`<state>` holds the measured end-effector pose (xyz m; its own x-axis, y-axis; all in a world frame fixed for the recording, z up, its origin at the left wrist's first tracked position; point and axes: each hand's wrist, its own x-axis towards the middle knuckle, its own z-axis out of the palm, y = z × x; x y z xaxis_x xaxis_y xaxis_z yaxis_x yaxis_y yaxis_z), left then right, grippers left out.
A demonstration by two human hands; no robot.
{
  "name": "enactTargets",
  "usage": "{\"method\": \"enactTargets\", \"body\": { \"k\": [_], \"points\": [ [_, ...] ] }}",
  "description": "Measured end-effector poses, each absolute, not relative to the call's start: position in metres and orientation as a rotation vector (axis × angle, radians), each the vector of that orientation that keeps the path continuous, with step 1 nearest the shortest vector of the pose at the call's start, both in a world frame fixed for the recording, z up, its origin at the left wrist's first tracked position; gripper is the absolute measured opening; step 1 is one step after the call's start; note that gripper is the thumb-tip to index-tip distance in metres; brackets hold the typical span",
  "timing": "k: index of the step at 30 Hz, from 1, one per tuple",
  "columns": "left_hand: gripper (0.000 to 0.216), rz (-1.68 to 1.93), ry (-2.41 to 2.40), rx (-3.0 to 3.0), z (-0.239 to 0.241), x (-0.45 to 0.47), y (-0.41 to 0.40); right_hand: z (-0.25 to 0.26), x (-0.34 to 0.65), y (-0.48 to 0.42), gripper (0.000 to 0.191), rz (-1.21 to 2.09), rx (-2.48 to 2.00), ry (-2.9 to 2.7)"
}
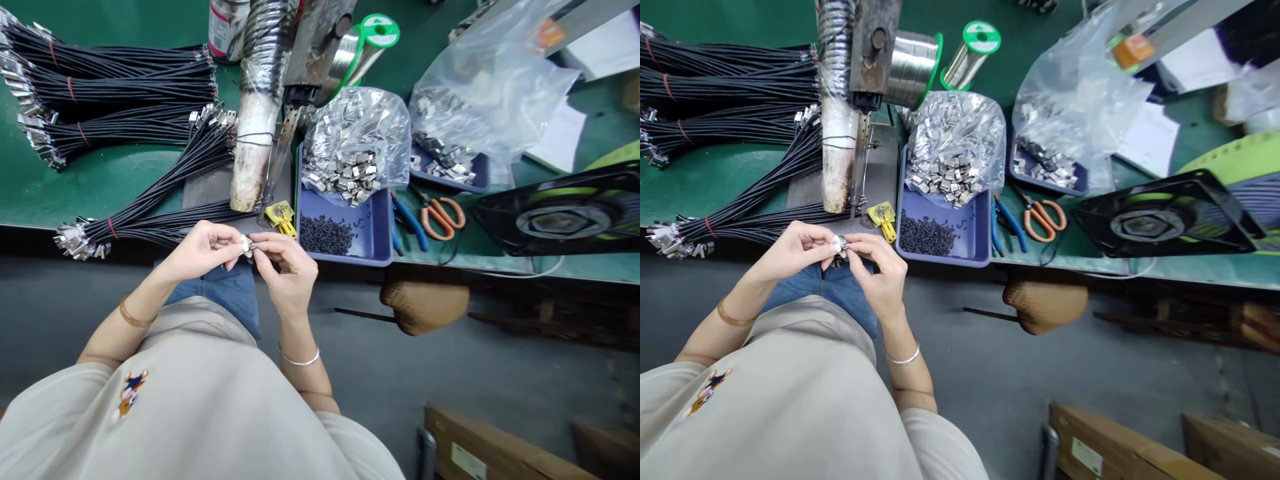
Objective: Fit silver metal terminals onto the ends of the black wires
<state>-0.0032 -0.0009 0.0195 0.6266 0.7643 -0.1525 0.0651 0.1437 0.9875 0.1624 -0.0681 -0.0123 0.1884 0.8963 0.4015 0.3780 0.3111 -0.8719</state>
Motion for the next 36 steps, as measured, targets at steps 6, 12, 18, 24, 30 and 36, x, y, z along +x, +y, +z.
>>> {"method": "enactTargets", "body": {
  "k": [6,12,18,24,30,36],
  "points": [
    [0.032,0.583,0.772,1.347,0.018,-0.004,-0.001,-0.012,0.161,-0.068,0.008,0.493,-1.313,-1.451],
    [0.025,0.558,0.794,1.318,0.015,-0.003,-0.001,-0.008,0.163,-0.069,0.014,0.326,-1.258,-1.567],
    [0.016,0.562,0.761,1.298,0.015,-0.002,0.001,-0.013,0.162,-0.070,0.007,0.733,-1.267,-1.346],
    [0.014,0.699,0.862,1.279,0.020,0.006,-0.005,-0.014,0.160,-0.072,0.005,0.331,-1.351,-1.249],
    [0.015,0.723,0.896,1.287,0.018,0.011,-0.007,-0.007,0.160,-0.074,0.018,-0.023,-1.250,-1.482],
    [0.018,0.777,0.890,1.243,0.015,0.016,-0.005,-0.017,0.161,-0.073,0.014,0.053,-1.226,-1.481]
  ]
}}
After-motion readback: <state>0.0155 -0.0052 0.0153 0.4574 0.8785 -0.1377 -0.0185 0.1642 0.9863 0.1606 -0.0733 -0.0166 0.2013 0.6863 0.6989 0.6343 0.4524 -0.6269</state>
